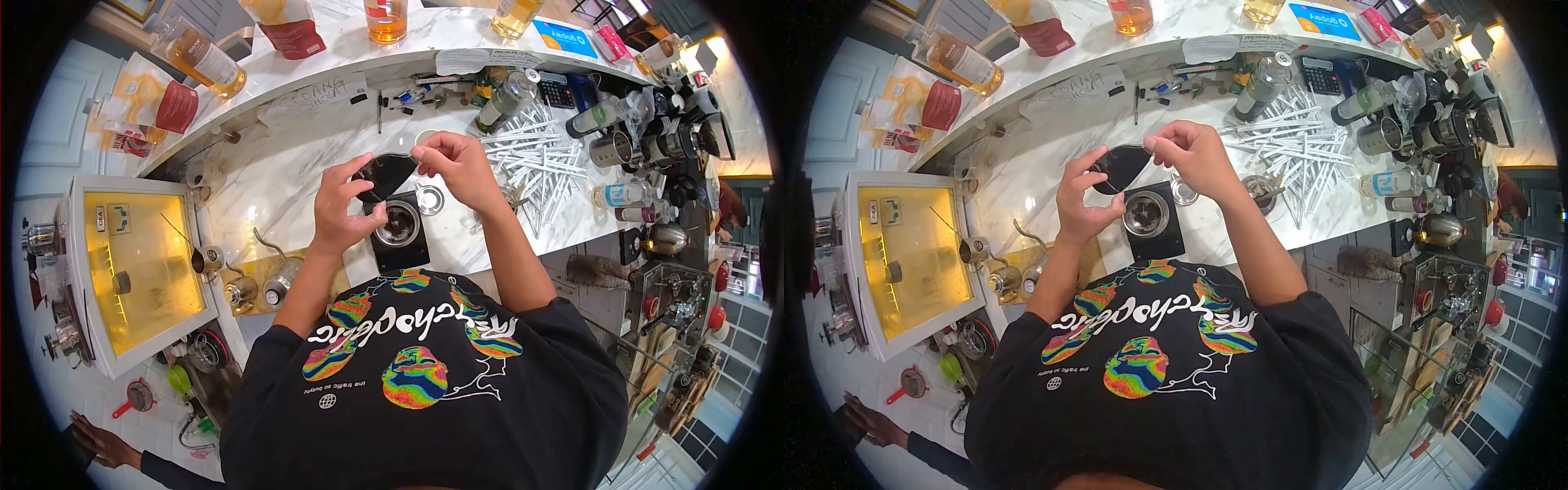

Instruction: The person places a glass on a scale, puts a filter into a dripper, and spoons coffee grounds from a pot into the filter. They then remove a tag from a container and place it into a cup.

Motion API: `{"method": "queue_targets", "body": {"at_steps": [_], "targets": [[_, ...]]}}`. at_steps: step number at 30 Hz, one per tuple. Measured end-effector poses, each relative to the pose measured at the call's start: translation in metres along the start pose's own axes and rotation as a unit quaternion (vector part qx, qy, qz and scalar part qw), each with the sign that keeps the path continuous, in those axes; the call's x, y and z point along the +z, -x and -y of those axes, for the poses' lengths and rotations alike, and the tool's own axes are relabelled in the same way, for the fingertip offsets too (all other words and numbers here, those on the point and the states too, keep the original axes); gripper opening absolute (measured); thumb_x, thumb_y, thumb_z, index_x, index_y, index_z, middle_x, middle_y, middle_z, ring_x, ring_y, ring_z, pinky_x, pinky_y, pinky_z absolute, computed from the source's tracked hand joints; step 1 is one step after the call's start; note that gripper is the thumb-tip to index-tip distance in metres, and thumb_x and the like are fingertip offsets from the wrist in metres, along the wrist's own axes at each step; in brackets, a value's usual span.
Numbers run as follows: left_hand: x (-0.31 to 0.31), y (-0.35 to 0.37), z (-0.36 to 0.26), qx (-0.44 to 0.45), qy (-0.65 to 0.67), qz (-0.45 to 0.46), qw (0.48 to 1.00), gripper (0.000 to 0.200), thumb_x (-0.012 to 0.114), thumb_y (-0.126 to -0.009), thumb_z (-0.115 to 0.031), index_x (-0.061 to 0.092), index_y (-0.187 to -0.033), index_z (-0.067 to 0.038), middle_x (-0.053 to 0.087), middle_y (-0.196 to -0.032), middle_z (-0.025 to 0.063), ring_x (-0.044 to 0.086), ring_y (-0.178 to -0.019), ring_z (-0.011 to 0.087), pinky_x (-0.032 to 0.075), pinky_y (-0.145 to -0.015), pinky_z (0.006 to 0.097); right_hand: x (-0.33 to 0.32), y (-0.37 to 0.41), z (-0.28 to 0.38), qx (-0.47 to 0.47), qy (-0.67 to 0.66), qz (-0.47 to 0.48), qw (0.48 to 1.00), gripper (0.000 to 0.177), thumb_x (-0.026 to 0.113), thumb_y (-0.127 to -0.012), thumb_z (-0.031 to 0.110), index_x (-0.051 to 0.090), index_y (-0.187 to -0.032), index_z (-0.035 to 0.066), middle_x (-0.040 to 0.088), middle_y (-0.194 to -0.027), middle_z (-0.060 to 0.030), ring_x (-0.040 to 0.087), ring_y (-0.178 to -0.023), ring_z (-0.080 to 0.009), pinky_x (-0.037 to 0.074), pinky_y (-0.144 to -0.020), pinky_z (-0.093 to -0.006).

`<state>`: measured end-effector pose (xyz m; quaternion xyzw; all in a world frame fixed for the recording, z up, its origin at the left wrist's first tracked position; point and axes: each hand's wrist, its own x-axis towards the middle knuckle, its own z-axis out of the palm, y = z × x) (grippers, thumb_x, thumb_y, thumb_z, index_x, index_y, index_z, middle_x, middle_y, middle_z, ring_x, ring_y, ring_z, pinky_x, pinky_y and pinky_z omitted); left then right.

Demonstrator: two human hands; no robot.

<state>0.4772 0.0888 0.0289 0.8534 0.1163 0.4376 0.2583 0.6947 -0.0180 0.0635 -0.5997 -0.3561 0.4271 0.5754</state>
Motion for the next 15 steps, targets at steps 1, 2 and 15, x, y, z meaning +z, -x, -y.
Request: {"method": "queue_targets", "body": {"at_steps": [1, 2, 15], "targets": [[0.000, -0.002, 0.001, 0.011, 0.001, 0.004, 1.000, 0.060, 0.084, -0.062, -0.003, 0.054, -0.113, -0.011, 0.066, -0.133, 0.0207, 0.067, -0.114, 0.0376, 0.056, -0.090, 0.0426, 0.000, 0.001, 0.000, 0.004, -0.010, -0.004, 1.000, 0.018, 0.075, -0.096, 0.017, 0.073, -0.096, 0.000, 0.071, -0.077, -0.0033, 0.065, -0.068, -0.0084, 0.050, -0.063, -0.0241], [0.000, -0.003, 0.001, 0.011, 0.001, 0.004, 1.000, 0.060, 0.084, -0.062, -0.003, 0.054, -0.113, -0.011, 0.066, -0.133, 0.0207, 0.067, -0.114, 0.0376, 0.056, -0.090, 0.0426, 0.000, 0.002, 0.000, 0.003, -0.010, -0.004, 1.000, 0.018, 0.075, -0.096, 0.017, 0.073, -0.096, 0.000, 0.071, -0.077, -0.0033, 0.065, -0.068, -0.0084, 0.050, -0.063, -0.0241], [0.004, -0.025, -0.005, 0.069, 0.008, -0.002, 0.998, 0.056, 0.086, -0.064, -0.005, 0.053, -0.109, -0.013, 0.067, -0.132, 0.0232, 0.069, -0.106, 0.0369, 0.057, -0.088, 0.0426, -0.006, 0.012, 0.005, 0.029, -0.159, -0.021, 0.987, 0.021, 0.075, -0.096, 0.019, 0.069, -0.094, -0.001, 0.071, -0.079, -0.0078, 0.064, -0.070, -0.0106, 0.050, -0.066, -0.0244]]}}
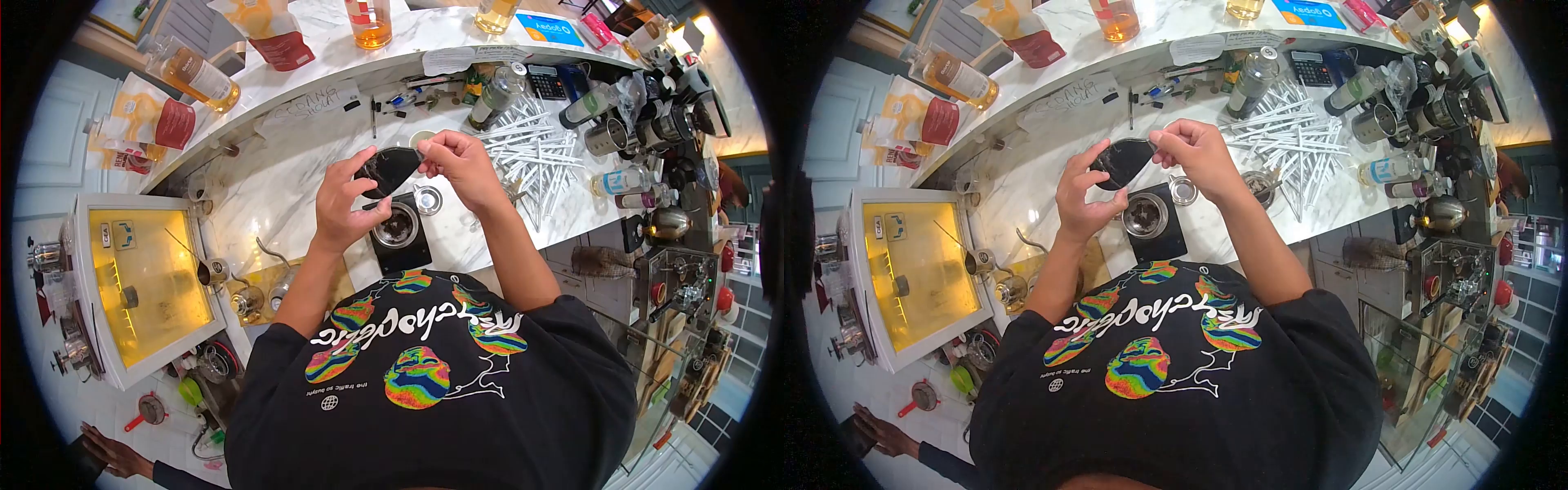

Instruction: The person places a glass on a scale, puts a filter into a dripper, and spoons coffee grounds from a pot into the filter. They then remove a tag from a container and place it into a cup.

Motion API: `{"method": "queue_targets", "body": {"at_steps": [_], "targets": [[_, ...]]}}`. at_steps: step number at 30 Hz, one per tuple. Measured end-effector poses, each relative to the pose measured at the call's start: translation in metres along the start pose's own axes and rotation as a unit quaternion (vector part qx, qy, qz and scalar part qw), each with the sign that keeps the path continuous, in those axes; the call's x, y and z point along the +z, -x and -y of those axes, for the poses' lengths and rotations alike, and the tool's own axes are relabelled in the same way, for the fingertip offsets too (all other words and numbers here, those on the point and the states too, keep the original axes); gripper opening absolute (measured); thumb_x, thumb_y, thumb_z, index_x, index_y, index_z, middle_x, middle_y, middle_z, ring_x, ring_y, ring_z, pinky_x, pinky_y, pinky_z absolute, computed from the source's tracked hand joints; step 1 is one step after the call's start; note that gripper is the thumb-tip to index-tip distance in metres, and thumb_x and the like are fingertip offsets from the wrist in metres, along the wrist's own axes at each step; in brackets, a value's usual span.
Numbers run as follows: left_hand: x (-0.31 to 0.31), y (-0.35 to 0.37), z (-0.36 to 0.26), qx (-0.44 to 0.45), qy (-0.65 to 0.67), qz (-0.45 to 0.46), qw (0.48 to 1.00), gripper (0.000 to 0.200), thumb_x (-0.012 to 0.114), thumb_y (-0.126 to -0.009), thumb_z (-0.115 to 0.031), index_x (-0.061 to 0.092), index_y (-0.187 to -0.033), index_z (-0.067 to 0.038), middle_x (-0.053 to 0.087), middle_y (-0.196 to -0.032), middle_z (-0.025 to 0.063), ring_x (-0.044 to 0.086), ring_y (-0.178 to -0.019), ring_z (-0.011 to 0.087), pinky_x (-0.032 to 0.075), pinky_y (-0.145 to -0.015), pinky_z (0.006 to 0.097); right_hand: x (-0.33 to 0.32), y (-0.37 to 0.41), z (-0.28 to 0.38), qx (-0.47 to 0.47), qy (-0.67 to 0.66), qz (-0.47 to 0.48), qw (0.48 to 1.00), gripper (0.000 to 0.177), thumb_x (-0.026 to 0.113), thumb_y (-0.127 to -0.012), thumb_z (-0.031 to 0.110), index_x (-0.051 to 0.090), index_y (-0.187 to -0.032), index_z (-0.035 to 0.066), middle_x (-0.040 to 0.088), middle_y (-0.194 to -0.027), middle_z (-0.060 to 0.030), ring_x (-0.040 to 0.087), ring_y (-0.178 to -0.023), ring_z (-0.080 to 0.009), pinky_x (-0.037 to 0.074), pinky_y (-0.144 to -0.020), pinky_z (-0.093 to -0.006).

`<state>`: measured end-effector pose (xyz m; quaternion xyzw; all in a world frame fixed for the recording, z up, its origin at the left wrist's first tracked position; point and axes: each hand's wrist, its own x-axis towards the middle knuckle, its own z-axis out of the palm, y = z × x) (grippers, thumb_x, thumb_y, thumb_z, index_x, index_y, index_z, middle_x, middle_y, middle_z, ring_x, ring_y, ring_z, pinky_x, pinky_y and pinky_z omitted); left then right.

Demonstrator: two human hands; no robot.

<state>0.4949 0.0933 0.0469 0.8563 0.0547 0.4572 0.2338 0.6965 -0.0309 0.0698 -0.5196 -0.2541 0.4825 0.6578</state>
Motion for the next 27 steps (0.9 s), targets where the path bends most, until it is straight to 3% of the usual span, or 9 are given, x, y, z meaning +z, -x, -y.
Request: {"method": "queue_targets", "body": {"at_steps": [8, 13, 15, 17, 18, 19, 21, 22, 27], "targets": [[0.008, -0.012, 0.009, 0.014, 0.003, 0.017, 1.000, 0.054, 0.087, -0.065, -0.004, 0.053, -0.107, -0.012, 0.067, -0.134, 0.0220, 0.069, -0.106, 0.0363, 0.057, -0.088, 0.0421, -0.011, -0.005, 0.006, 0.000, 0.006, 0.001, 1.000, 0.020, 0.075, -0.096, 0.019, 0.070, -0.098, -0.001, 0.071, -0.082, -0.0055, 0.064, -0.072, -0.0096, 0.050, -0.068, -0.0246], [0.020, -0.028, 0.021, 0.015, 0.012, 0.039, 0.999, 0.053, 0.090, -0.068, -0.006, 0.056, -0.108, -0.013, 0.067, -0.137, 0.0175, 0.070, -0.110, 0.0340, 0.054, -0.093, 0.0423, -0.022, -0.015, 0.017, -0.033, 0.124, 0.037, 0.991, 0.022, 0.077, -0.095, 0.019, 0.073, -0.106, 0.001, 0.072, -0.084, -0.0010, 0.061, -0.075, -0.0063, 0.049, -0.069, -0.0235], [0.023, -0.030, 0.030, 0.016, 0.011, 0.056, 0.998, 0.059, 0.090, -0.069, -0.009, 0.057, -0.117, -0.013, 0.064, -0.142, 0.0155, 0.067, -0.118, 0.0325, 0.052, -0.097, 0.0430, -0.029, -0.021, 0.019, -0.028, 0.121, 0.033, 0.992, 0.022, 0.078, -0.094, 0.020, 0.073, -0.105, 0.001, 0.072, -0.084, -0.0005, 0.061, -0.075, -0.0062, 0.048, -0.069, -0.0240], [0.024, -0.036, 0.034, -0.017, -0.014, 0.079, 0.997, 0.065, 0.091, -0.069, -0.013, 0.057, -0.125, -0.014, 0.057, -0.151, 0.0138, 0.065, -0.116, 0.0341, 0.053, -0.092, 0.0427, -0.042, -0.030, 0.016, -0.068, 0.245, -0.012, 0.967, 0.023, 0.078, -0.093, 0.020, 0.073, -0.104, 0.001, 0.072, -0.084, -0.0008, 0.060, -0.074, -0.0064, 0.048, -0.067, -0.0251], [0.023, -0.029, 0.040, -0.048, -0.029, 0.076, 0.996, 0.078, 0.092, -0.070, -0.017, 0.053, -0.137, -0.014, 0.051, -0.155, 0.0141, 0.063, -0.121, 0.0329, 0.052, -0.097, 0.0439, -0.050, -0.036, 0.011, -0.047, 0.295, -0.054, 0.953, 0.028, 0.080, -0.090, 0.022, 0.073, -0.105, -0.001, 0.072, -0.081, -0.0044, 0.063, -0.072, -0.0102, 0.049, -0.066, -0.0284], [0.021, -0.023, 0.046, -0.047, -0.029, 0.074, 0.996, 0.078, 0.092, -0.070, -0.017, 0.053, -0.137, -0.014, 0.051, -0.155, 0.0141, 0.063, -0.121, 0.0329, 0.052, -0.097, 0.0439, -0.054, -0.039, 0.009, -0.049, 0.297, -0.053, 0.952, 0.028, 0.080, -0.090, 0.022, 0.073, -0.105, -0.001, 0.072, -0.081, -0.0044, 0.063, -0.072, -0.0102, 0.049, -0.066, -0.0284], [0.017, -0.003, 0.053, -0.181, 0.010, 0.051, 0.982, 0.083, 0.092, -0.070, -0.019, 0.050, -0.141, -0.012, 0.051, -0.153, 0.0138, 0.063, -0.121, 0.0307, 0.052, -0.100, 0.0451, -0.060, -0.042, 0.002, -0.061, 0.437, -0.090, 0.893, 0.032, 0.080, -0.089, 0.023, 0.073, -0.105, -0.003, 0.072, -0.079, -0.0098, 0.066, -0.071, -0.0162, 0.051, -0.066, -0.0327], [0.014, 0.008, 0.056, -0.212, 0.007, 0.049, 0.976, 0.085, 0.092, -0.071, -0.021, 0.049, -0.144, -0.011, 0.053, -0.148, 0.0132, 0.063, -0.120, 0.0289, 0.052, -0.099, 0.0445, -0.067, -0.048, -0.015, -0.090, 0.449, -0.100, 0.884, 0.028, 0.080, -0.088, 0.020, 0.072, -0.105, -0.001, 0.067, -0.071, -0.0085, 0.061, -0.064, -0.0149, 0.048, -0.063, -0.0333], [0.001, 0.055, 0.059, -0.329, -0.014, 0.040, 0.943, 0.082, 0.089, -0.075, -0.019, 0.048, -0.145, -0.008, 0.056, -0.146, 0.0118, 0.063, -0.119, 0.0265, 0.050, -0.097, 0.0425, -0.071, -0.055, -0.028, -0.096, 0.534, -0.035, 0.839, 0.026, 0.079, -0.085, 0.016, 0.073, -0.105, -0.001, 0.067, -0.074, -0.0139, 0.063, -0.066, -0.0258, 0.051, -0.066, -0.0376]]}}
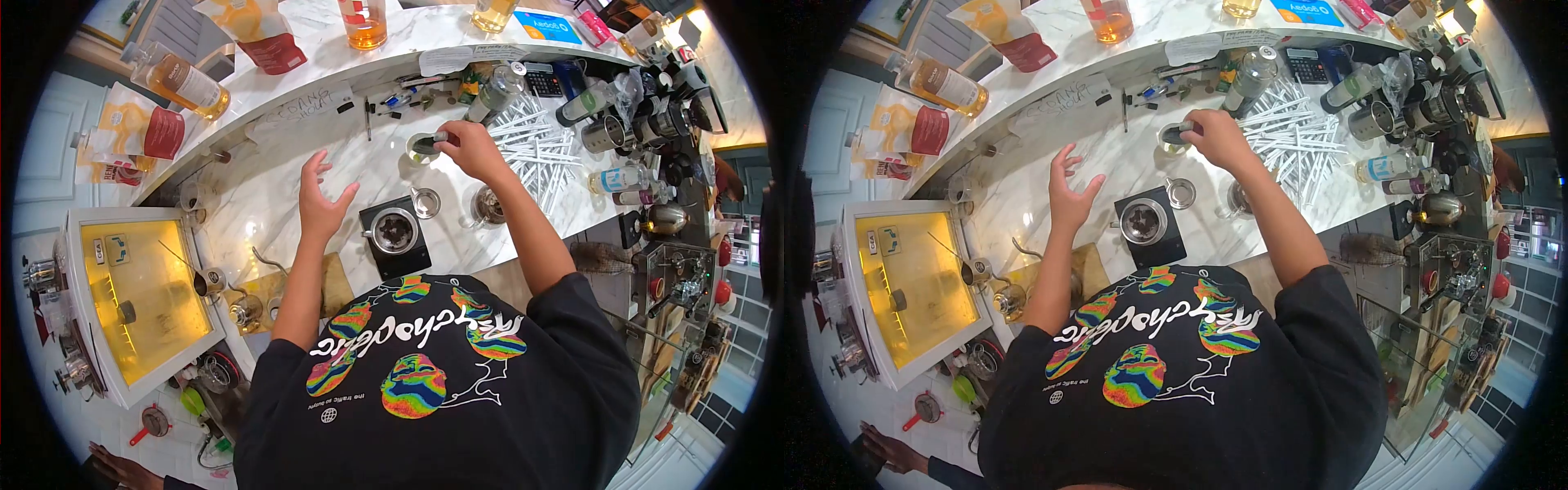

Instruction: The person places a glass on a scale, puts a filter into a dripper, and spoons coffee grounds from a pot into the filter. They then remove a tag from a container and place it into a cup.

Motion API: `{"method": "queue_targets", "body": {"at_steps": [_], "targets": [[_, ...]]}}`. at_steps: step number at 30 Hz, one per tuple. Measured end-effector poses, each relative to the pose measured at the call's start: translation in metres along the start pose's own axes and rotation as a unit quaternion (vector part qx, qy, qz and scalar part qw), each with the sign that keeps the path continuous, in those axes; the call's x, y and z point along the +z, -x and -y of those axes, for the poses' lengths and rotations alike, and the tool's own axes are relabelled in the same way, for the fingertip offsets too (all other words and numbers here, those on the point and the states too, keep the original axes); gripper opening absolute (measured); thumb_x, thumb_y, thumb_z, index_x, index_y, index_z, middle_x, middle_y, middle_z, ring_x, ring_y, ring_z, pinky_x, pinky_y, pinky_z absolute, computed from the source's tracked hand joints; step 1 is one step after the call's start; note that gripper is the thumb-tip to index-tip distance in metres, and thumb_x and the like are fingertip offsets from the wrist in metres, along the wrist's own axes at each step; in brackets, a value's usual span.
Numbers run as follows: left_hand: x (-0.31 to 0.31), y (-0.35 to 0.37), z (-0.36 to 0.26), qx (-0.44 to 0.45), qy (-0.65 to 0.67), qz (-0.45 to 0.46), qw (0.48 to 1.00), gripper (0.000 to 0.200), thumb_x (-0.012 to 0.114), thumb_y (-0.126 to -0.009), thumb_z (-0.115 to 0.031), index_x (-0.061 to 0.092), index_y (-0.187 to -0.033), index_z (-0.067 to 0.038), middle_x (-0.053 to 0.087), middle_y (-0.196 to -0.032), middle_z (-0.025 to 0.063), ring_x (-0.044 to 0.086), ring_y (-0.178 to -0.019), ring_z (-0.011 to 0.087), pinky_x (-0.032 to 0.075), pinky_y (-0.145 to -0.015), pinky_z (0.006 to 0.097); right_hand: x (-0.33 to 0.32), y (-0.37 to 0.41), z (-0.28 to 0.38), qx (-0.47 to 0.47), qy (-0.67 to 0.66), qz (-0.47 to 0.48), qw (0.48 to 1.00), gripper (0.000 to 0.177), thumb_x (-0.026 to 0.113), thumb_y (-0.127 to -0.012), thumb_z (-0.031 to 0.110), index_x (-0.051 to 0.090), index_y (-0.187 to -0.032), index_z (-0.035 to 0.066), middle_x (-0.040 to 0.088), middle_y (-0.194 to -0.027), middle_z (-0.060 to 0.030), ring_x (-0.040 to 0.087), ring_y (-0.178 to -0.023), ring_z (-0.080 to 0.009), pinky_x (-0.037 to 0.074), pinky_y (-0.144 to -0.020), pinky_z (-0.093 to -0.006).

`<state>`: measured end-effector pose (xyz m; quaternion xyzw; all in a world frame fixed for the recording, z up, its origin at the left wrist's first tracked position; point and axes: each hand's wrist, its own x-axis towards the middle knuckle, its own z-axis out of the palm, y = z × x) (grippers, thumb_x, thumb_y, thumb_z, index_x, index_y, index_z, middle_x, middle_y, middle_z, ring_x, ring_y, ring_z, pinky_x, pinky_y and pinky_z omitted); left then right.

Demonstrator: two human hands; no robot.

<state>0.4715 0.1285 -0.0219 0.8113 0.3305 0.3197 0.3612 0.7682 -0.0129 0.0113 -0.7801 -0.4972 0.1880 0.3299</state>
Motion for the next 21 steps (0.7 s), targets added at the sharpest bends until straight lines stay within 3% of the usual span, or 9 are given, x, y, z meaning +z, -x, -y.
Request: {"method": "queue_targets", "body": {"at_steps": [3, 5, 15, 21], "targets": [[-0.003, 0.018, 0.012, -0.041, 0.015, -0.011, 0.999, 0.078, 0.086, -0.079, -0.018, 0.047, -0.146, -0.007, 0.057, -0.145, 0.0114, 0.063, -0.120, 0.0249, 0.048, -0.097, 0.0409, 0.002, -0.004, -0.004, -0.024, 0.017, 0.030, 0.999, 0.026, 0.079, -0.085, 0.014, 0.073, -0.106, 0.000, 0.069, -0.080, -0.0157, 0.065, -0.071, -0.0281, 0.052, -0.069, -0.0390], [-0.003, 0.025, 0.015, -0.051, 0.029, -0.018, 0.998, 0.075, 0.085, -0.081, -0.018, 0.047, -0.145, -0.007, 0.057, -0.145, 0.0117, 0.063, -0.120, 0.0248, 0.048, -0.097, 0.0403, 0.000, -0.008, -0.007, -0.048, 0.046, 0.071, 0.995, 0.026, 0.078, -0.083, 0.014, 0.074, -0.106, 0.002, 0.072, -0.089, -0.0188, 0.069, -0.085, -0.0370, 0.054, -0.078, -0.0453], [0.002, 0.046, 0.016, -0.096, 0.073, -0.010, 0.993, 0.063, 0.078, -0.087, -0.016, 0.049, -0.142, -0.006, 0.059, -0.143, 0.0125, 0.063, -0.118, 0.0237, 0.048, -0.097, 0.0398, 0.030, -0.023, -0.039, -0.126, 0.151, 0.132, 0.972, 0.029, 0.072, -0.083, 0.012, 0.073, -0.111, 0.004, 0.070, -0.098, -0.0199, 0.068, -0.097, -0.0408, 0.055, -0.087, -0.0493], [0.006, 0.051, 0.014, -0.098, 0.086, -0.004, 0.991, 0.061, 0.079, -0.086, -0.017, 0.053, -0.139, -0.006, 0.061, -0.140, 0.0116, 0.065, -0.114, 0.0231, 0.049, -0.095, 0.0397, 0.050, -0.027, -0.055, -0.103, 0.150, 0.117, 0.976, 0.029, 0.074, -0.080, 0.009, 0.074, -0.108, 0.002, 0.072, -0.099, -0.0210, 0.068, -0.095, -0.0417, 0.055, -0.088, -0.0481]]}}
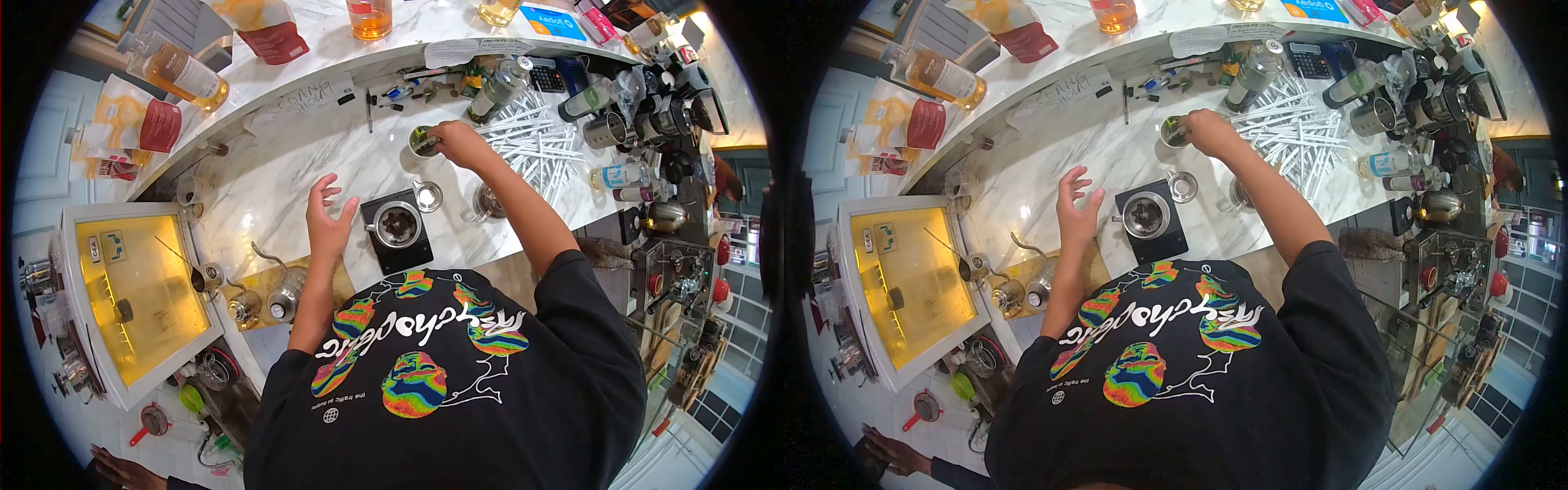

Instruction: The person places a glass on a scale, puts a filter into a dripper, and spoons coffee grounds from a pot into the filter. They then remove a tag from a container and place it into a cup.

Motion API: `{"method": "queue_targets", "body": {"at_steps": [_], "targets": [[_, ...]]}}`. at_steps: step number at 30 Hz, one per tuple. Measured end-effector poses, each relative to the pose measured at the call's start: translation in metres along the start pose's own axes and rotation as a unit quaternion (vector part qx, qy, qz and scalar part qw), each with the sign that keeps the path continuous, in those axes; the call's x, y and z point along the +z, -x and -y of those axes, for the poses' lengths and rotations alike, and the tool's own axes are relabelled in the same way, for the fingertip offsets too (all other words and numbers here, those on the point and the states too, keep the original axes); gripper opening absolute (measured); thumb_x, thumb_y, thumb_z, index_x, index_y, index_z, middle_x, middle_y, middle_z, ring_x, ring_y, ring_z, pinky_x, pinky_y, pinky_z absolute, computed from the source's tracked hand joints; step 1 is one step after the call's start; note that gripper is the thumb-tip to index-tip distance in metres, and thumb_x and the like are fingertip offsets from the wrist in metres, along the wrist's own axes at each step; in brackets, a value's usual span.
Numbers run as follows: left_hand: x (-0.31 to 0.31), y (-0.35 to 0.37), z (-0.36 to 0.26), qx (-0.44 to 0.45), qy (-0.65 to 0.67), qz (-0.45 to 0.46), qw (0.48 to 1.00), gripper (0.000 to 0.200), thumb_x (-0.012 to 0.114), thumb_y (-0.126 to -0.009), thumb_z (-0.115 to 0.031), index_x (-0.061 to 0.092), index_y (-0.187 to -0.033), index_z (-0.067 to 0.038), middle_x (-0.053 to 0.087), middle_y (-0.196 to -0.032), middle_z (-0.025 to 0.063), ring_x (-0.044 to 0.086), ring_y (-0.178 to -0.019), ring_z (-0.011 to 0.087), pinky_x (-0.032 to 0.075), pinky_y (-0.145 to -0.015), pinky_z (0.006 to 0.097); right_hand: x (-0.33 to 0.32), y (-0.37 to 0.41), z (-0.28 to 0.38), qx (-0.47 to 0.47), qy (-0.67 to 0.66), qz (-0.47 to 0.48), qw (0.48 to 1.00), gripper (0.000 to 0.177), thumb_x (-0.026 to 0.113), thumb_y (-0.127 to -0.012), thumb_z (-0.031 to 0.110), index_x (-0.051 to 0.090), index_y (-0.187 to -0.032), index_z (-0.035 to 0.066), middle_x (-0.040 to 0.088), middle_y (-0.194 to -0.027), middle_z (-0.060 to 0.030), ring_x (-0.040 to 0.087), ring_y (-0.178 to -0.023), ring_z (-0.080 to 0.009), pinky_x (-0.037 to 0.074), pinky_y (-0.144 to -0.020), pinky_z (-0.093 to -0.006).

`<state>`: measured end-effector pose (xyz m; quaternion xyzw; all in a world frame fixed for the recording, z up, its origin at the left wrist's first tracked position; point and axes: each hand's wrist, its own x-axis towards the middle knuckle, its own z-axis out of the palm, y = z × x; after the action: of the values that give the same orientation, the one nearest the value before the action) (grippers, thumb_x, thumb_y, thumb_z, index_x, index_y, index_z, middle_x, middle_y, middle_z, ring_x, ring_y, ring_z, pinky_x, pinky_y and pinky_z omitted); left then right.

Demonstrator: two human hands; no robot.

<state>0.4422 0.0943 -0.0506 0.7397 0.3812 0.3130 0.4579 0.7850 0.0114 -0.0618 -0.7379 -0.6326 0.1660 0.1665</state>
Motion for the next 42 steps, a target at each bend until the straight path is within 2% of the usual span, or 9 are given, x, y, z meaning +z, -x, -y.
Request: {"method": "queue_targets", "body": {"at_steps": [4, 6, 12, 28, 31, 33, 34, 39, 42], "targets": [[0.002, 0.000, 0.000, -0.013, 0.013, 0.008, 1.000, 0.060, 0.081, -0.084, -0.018, 0.055, -0.137, -0.006, 0.064, -0.137, 0.0110, 0.066, -0.112, 0.0236, 0.050, -0.094, 0.0403, 0.002, -0.003, -0.004, -0.004, 0.004, -0.004, 1.000, 0.032, 0.074, -0.078, 0.009, 0.073, -0.110, 0.003, 0.071, -0.097, -0.0209, 0.069, -0.094, -0.0405, 0.055, -0.088, -0.0475], [0.003, -0.001, 0.000, -0.014, 0.010, 0.009, 1.000, 0.060, 0.081, -0.085, -0.018, 0.055, -0.137, -0.007, 0.064, -0.136, 0.0111, 0.066, -0.111, 0.0236, 0.050, -0.094, 0.0404, -0.014, -0.005, 0.009, 0.033, -0.011, 0.008, 0.999, 0.035, 0.073, -0.079, 0.013, 0.072, -0.114, 0.005, 0.072, -0.102, -0.0206, 0.069, -0.101, -0.0400, 0.056, -0.091, -0.0485], [0.003, -0.009, -0.002, -0.024, 0.009, 0.019, 0.999, 0.058, 0.080, -0.086, -0.019, 0.055, -0.138, -0.008, 0.067, -0.133, 0.0114, 0.067, -0.110, 0.0232, 0.050, -0.094, 0.0409, -0.007, -0.011, 0.016, 0.022, 0.065, 0.020, 0.997, 0.045, 0.075, -0.077, 0.013, 0.068, -0.121, 0.011, 0.070, -0.116, -0.0145, 0.067, -0.111, -0.0367, 0.058, -0.091, -0.0480], [0.000, -0.016, -0.011, -0.032, -0.018, 0.054, 0.998, 0.055, 0.079, -0.088, -0.022, 0.057, -0.136, -0.009, 0.069, -0.130, 0.0119, 0.068, -0.108, 0.0230, 0.051, -0.095, 0.0423, -0.006, -0.005, 0.018, 0.028, 0.083, 0.001, 0.996, 0.047, 0.077, -0.080, 0.015, 0.063, -0.125, 0.014, 0.066, -0.114, -0.0136, 0.065, -0.112, -0.0352, 0.056, -0.092, -0.0480], [-0.007, -0.008, -0.013, -0.030, -0.012, 0.045, 0.998, 0.052, 0.079, -0.089, -0.021, 0.059, -0.135, -0.008, 0.069, -0.129, 0.0118, 0.067, -0.108, 0.0225, 0.051, -0.094, 0.0411, -0.031, 0.016, 0.034, 0.050, 0.026, -0.054, 0.997, 0.045, 0.079, -0.081, 0.016, 0.063, -0.123, 0.013, 0.066, -0.112, -0.0128, 0.065, -0.111, -0.0337, 0.055, -0.091, -0.0475], [-0.014, 0.004, -0.015, -0.037, -0.006, 0.039, 0.999, 0.050, 0.078, -0.089, -0.020, 0.059, -0.134, -0.007, 0.069, -0.128, 0.0117, 0.067, -0.107, 0.0222, 0.050, -0.094, 0.0402, -0.048, 0.039, 0.050, 0.066, -0.083, -0.126, 0.986, 0.045, 0.082, -0.082, 0.017, 0.065, -0.123, 0.010, 0.062, -0.100, -0.0120, 0.065, -0.095, -0.0293, 0.053, -0.081, -0.0424], [-0.018, 0.011, -0.016, -0.041, 0.001, 0.031, 0.999, 0.049, 0.077, -0.090, -0.019, 0.059, -0.133, -0.007, 0.070, -0.128, 0.0116, 0.067, -0.107, 0.0219, 0.050, -0.093, 0.0393, -0.053, 0.053, 0.058, 0.068, -0.083, -0.124, 0.986, 0.045, 0.082, -0.082, 0.017, 0.065, -0.123, 0.010, 0.062, -0.100, -0.0120, 0.065, -0.095, -0.0293, 0.053, -0.081, -0.0424], [-0.030, 0.053, -0.024, -0.043, 0.022, 0.046, 0.998, 0.046, 0.076, -0.090, -0.015, 0.059, -0.132, -0.004, 0.070, -0.127, 0.0114, 0.067, -0.107, 0.0214, 0.049, -0.093, 0.0371, -0.055, 0.113, 0.103, 0.127, -0.211, -0.185, 0.951, 0.038, 0.083, -0.085, 0.016, 0.070, -0.119, 0.008, 0.063, -0.093, -0.0021, 0.059, -0.083, -0.0131, 0.049, -0.074, -0.0301], [-0.035, 0.076, -0.037, -0.045, 0.037, 0.065, 0.996, 0.046, 0.075, -0.089, -0.013, 0.058, -0.131, -0.003, 0.070, -0.127, 0.0115, 0.067, -0.107, 0.0214, 0.049, -0.093, 0.0366, -0.048, 0.138, 0.130, 0.158, -0.271, -0.198, 0.929, 0.034, 0.082, -0.085, 0.017, 0.071, -0.116, 0.007, 0.064, -0.090, -0.0026, 0.059, -0.081, -0.0143, 0.046, -0.072, -0.0306]]}}
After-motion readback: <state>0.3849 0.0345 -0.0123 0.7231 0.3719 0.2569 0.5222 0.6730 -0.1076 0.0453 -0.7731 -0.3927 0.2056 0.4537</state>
